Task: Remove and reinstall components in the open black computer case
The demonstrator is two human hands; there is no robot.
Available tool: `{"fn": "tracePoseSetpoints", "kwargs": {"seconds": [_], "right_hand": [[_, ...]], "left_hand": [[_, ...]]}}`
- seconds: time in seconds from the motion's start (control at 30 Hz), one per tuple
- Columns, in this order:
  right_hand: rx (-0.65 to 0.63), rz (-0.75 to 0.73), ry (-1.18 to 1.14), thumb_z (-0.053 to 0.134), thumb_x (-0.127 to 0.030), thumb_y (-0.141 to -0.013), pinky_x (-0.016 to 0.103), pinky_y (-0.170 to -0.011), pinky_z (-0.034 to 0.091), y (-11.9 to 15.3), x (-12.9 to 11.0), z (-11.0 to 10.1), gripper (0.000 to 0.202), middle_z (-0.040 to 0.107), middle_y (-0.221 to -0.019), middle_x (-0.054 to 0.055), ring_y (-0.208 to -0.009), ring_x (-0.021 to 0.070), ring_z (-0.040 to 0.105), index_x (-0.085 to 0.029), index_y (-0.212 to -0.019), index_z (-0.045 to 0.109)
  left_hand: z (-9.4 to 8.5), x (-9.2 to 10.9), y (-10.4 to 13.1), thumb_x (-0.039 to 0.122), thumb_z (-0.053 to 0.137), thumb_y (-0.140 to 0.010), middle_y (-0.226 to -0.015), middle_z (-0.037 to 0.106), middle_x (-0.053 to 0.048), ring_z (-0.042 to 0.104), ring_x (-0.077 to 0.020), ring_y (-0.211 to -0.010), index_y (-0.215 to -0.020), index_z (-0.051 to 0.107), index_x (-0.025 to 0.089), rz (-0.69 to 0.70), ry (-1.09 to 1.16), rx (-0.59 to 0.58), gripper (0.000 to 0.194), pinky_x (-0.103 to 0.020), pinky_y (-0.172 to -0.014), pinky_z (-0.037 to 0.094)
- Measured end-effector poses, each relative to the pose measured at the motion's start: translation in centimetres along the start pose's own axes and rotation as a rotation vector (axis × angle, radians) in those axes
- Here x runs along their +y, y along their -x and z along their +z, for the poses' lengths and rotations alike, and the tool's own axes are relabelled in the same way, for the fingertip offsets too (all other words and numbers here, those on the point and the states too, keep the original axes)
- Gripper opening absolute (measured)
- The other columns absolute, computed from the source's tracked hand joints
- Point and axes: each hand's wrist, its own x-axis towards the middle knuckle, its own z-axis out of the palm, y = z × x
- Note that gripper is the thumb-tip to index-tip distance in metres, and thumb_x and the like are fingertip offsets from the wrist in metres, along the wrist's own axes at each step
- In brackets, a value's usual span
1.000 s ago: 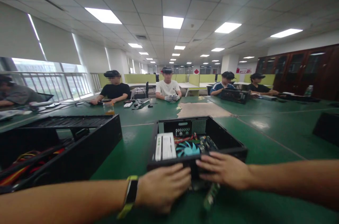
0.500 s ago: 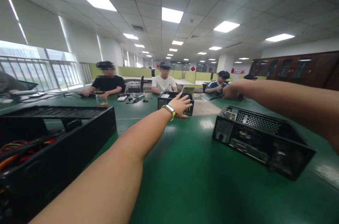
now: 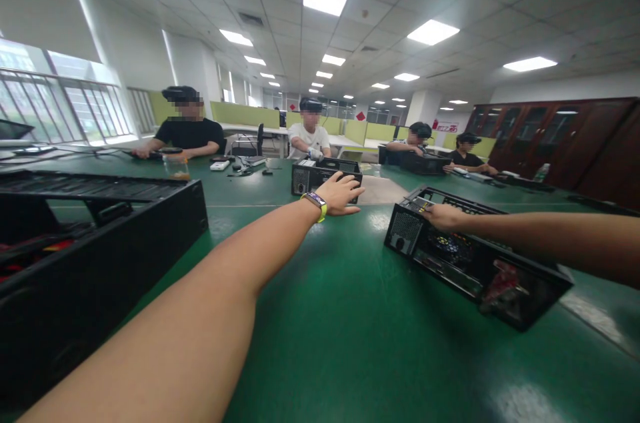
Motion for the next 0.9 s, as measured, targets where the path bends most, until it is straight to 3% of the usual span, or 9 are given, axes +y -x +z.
{"fn": "tracePoseSetpoints", "kwargs": {"seconds": [0.17, 0.27, 0.37, 0.53, 0.63, 0.7, 0.77, 0.83, 0.9], "right_hand": [[-0.058, -0.193, -0.103, 0.026, -0.037, -0.099, 0.027, -0.072, 0.044, 4.5, -1.9, -1.6, 0.045, 0.063, -0.083, 0.008, -0.078, 0.0174, 0.060, -0.014, -0.088, 0.063], [-0.146, -0.321, -0.176, 0.031, -0.042, -0.096, 0.024, -0.062, 0.040, 7.2, -3.8, -2.1, 0.043, 0.061, -0.074, 0.004, -0.068, 0.0160, 0.055, -0.015, -0.079, 0.061], [-0.229, -0.573, -0.333, 0.035, -0.040, -0.094, 0.024, -0.064, 0.040, 10.2, -6.4, -2.2, 0.036, 0.058, -0.075, 0.002, -0.067, 0.0145, 0.051, -0.016, -0.080, 0.058], [-0.315, -0.984, -0.565, 0.039, -0.029, -0.094, 0.024, -0.072, 0.041, 14.7, -11.9, -3.2, 0.026, 0.058, -0.084, 0.002, -0.074, 0.0130, 0.050, -0.015, -0.089, 0.060], [-0.429, -1.148, -0.614, 0.039, -0.031, -0.094, 0.022, -0.073, 0.042, 14.5, -13.3, -4.2, 0.030, 0.058, -0.084, 0.002, -0.074, 0.0119, 0.051, -0.014, -0.095, 0.063], [-0.491, -1.103, -0.540, 0.039, -0.035, -0.094, 0.022, -0.070, 0.042, 12.4, -12.6, -4.3, 0.034, 0.058, -0.080, 0.002, -0.072, 0.0117, 0.050, -0.013, -0.095, 0.064], [-0.537, -0.885, -0.350, 0.039, -0.038, -0.094, 0.023, -0.063, 0.041, 9.4, -11.2, -3.4, 0.037, 0.057, -0.073, 0.001, -0.065, 0.0118, 0.049, -0.012, -0.089, 0.066], [-0.576, -0.682, -0.180, 0.042, -0.039, -0.092, 0.024, -0.057, 0.039, 6.6, -9.7, -1.4, 0.038, 0.057, -0.067, 0.001, -0.060, 0.0125, 0.048, -0.012, -0.082, 0.067], [-0.586, -0.632, -0.134, 0.047, -0.039, -0.089, 0.025, -0.059, 0.040, 4.7, -9.0, 1.2, 0.036, 0.061, -0.072, 0.004, -0.064, 0.0150, 0.053, -0.011, -0.084, 0.068]], "left_hand": [[-2.0, 0.2, -1.3, 0.054, 0.038, -0.090, -0.132, 0.052, -0.012, 0.040, -0.0267, -0.123, -0.134, 0.044, 0.020, 0.009, 0.016, 0.052, 0.056, -0.042, -0.102, 0.021], [-3.6, 1.1, -3.1, 0.053, 0.035, -0.092, -0.130, 0.053, -0.012, 0.044, -0.0266, -0.119, -0.133, 0.044, 0.020, 0.022, 0.048, 0.101, 0.054, -0.041, -0.097, 0.027], [-5.1, 2.9, -5.0, 0.052, 0.032, -0.093, -0.129, 0.054, -0.011, 0.047, -0.0266, -0.116, -0.129, 0.048, 0.018, 0.067, 0.085, 0.120, 0.052, -0.041, -0.094, 0.031], [-6.6, 7.0, -6.5, 0.050, 0.041, -0.091, -0.127, 0.056, -0.011, 0.048, -0.0273, -0.116, -0.123, 0.056, 0.018, 0.152, 0.233, 0.038, 0.048, -0.042, -0.097, 0.033], [-7.1, 7.9, -6.3, 0.049, 0.045, -0.089, -0.116, 0.062, -0.012, 0.053, -0.0285, -0.111, -0.111, 0.064, 0.017, 0.069, 0.441, -0.107, 0.043, -0.043, -0.097, 0.036], [-7.1, 7.7, -5.7, 0.045, 0.038, -0.091, -0.105, 0.067, -0.013, 0.060, -0.0254, -0.099, -0.105, 0.066, 0.014, -0.011, 0.545, -0.225, 0.044, -0.039, -0.089, 0.044], [-6.9, 7.4, -5.0, 0.038, 0.031, -0.093, -0.095, 0.070, -0.011, 0.065, -0.0192, -0.083, -0.103, 0.067, 0.013, -0.037, 0.601, -0.354, 0.045, -0.033, -0.077, 0.050], [-6.1, 7.6, -4.4, 0.035, 0.039, -0.090, -0.084, 0.071, -0.006, 0.065, -0.0149, -0.068, -0.099, 0.069, 0.016, -0.019, 0.655, -0.525, 0.037, -0.028, -0.066, 0.053], [-4.7, 8.7, -3.9, 0.036, 0.059, -0.078, -0.073, 0.070, -0.004, 0.064, -0.0157, -0.059, -0.090, 0.072, 0.019, 0.006, 0.677, -0.670, 0.025, -0.028, -0.059, 0.054]]}}
